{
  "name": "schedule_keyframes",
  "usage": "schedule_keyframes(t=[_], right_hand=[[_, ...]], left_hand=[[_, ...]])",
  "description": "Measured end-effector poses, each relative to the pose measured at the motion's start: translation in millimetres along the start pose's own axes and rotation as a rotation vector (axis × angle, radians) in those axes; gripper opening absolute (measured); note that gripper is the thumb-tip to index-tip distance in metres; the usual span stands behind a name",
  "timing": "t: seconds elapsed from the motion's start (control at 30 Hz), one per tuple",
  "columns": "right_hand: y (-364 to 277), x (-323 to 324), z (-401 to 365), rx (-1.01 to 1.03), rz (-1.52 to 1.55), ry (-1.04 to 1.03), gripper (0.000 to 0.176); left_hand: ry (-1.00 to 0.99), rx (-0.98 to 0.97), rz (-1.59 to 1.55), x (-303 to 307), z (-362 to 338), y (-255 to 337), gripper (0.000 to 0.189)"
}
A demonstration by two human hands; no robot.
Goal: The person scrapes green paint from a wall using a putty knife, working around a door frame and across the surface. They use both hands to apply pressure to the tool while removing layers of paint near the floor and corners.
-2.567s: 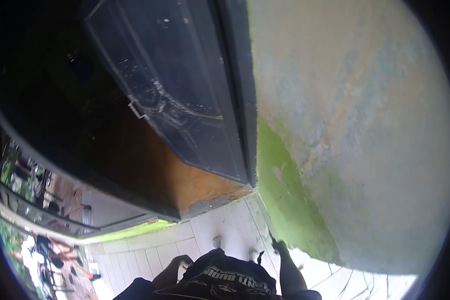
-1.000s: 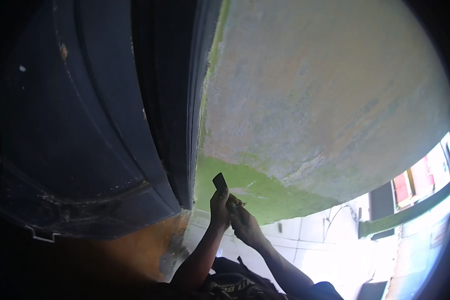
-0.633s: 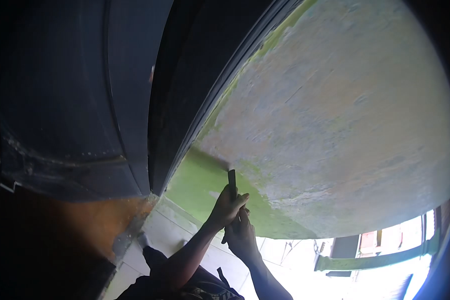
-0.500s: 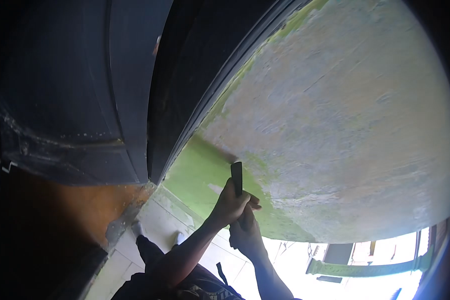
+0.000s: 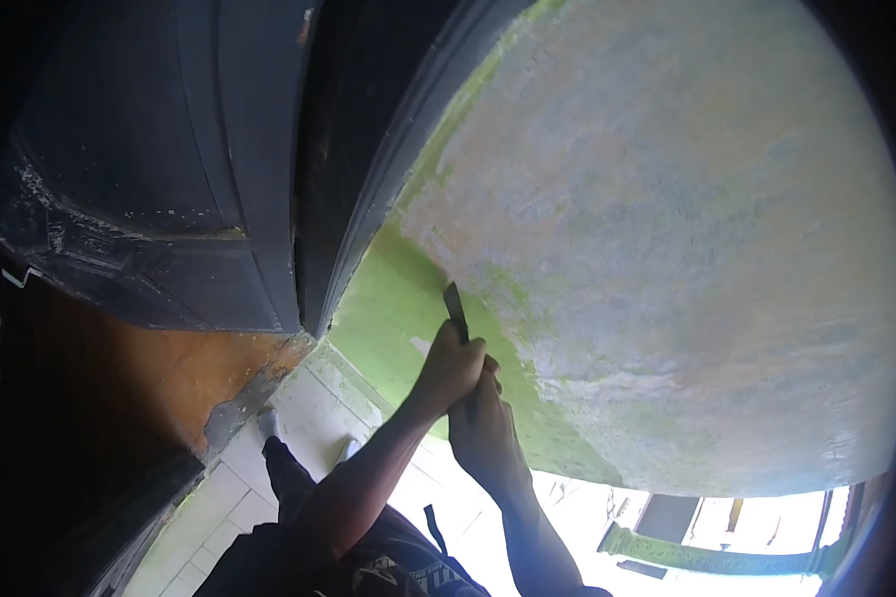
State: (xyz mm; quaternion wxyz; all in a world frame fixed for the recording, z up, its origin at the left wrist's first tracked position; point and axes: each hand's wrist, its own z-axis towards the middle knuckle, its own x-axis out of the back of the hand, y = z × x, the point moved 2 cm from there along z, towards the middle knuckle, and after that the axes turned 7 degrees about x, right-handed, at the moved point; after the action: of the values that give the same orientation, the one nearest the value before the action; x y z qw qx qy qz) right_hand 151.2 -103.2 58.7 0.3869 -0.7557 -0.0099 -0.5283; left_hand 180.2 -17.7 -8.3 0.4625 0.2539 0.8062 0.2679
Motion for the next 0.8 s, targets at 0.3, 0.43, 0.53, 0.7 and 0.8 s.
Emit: schedule_keyframes(t=[0.3, 0.43, 0.53, 0.7, 0.8], right_hand=[[14.3, -10.4, 3.0, 0.133, 0.075, 0.082, 0.027], [25.0, -16.9, -3.9, 0.045, 0.301, 0.051, 0.023], [17.2, -18.2, 26.0, -0.051, 0.405, -0.051, 0.022], [18.4, -43.8, 14.3, 0.183, 0.506, 0.052, 0.017], [22.0, -23.3, -18.2, -0.200, 1.130, -0.063, 0.022]], left_hand=[[0.012, 0.064, 0.154, 5.0, -5.3, 11.9, 0.028], [0.130, 0.009, 0.348, -7.1, -24.8, 12.7, 0.028], [0.020, -0.430, 0.902, 22.3, 27.8, 0.6, 0.023], [0.130, -0.014, 0.354, 28.9, 4.7, 20.1, 0.022], [0.152, 0.054, 0.197, 0.0, -14.5, 12.3, 0.029]])
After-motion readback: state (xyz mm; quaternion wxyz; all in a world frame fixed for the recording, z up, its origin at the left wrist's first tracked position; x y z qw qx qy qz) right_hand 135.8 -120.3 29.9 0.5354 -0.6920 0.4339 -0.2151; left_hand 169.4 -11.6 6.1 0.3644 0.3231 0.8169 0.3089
